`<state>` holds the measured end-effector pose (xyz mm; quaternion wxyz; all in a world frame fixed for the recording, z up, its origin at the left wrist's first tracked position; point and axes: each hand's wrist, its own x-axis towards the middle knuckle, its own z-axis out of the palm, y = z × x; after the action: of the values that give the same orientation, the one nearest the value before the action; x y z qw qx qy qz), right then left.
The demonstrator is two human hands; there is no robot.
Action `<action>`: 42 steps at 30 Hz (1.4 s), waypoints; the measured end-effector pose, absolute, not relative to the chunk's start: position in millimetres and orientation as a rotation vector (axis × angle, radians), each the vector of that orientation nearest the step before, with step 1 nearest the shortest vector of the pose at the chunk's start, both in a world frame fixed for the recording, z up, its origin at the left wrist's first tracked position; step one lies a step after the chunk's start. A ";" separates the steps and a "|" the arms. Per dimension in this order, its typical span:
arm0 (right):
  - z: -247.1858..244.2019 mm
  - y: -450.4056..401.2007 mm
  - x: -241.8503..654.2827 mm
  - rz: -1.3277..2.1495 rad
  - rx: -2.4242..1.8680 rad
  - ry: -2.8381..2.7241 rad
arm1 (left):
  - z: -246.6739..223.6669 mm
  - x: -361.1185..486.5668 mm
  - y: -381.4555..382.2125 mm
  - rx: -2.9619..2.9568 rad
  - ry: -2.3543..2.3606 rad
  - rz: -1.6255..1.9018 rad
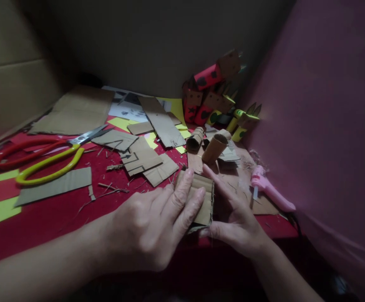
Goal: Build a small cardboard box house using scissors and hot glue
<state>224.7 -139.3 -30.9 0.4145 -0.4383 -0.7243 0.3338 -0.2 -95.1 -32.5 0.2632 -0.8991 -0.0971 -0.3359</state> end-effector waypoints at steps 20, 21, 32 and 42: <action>-32.5 -138.7 223.6 0.868 -1.085 -1.812 | -27.4 2.3 -91.0 -2.440 -0.236 -0.852; -32.5 -138.6 223.5 0.855 -1.087 -1.812 | -26.5 2.4 -90.7 -2.455 -0.242 -0.846; -31.0 -136.7 218.1 0.811 -1.057 -1.676 | -10.9 -15.0 -79.4 -2.894 -0.356 -0.922; -34.2 -135.4 203.0 0.843 -0.966 -1.445 | -3.7 -4.6 -103.9 -2.840 -0.559 -1.244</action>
<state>203.0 -135.4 -34.2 0.5688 -0.4115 -0.6152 0.3588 -4.6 -103.9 -3.7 -0.0043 -0.9014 -0.1774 -0.3949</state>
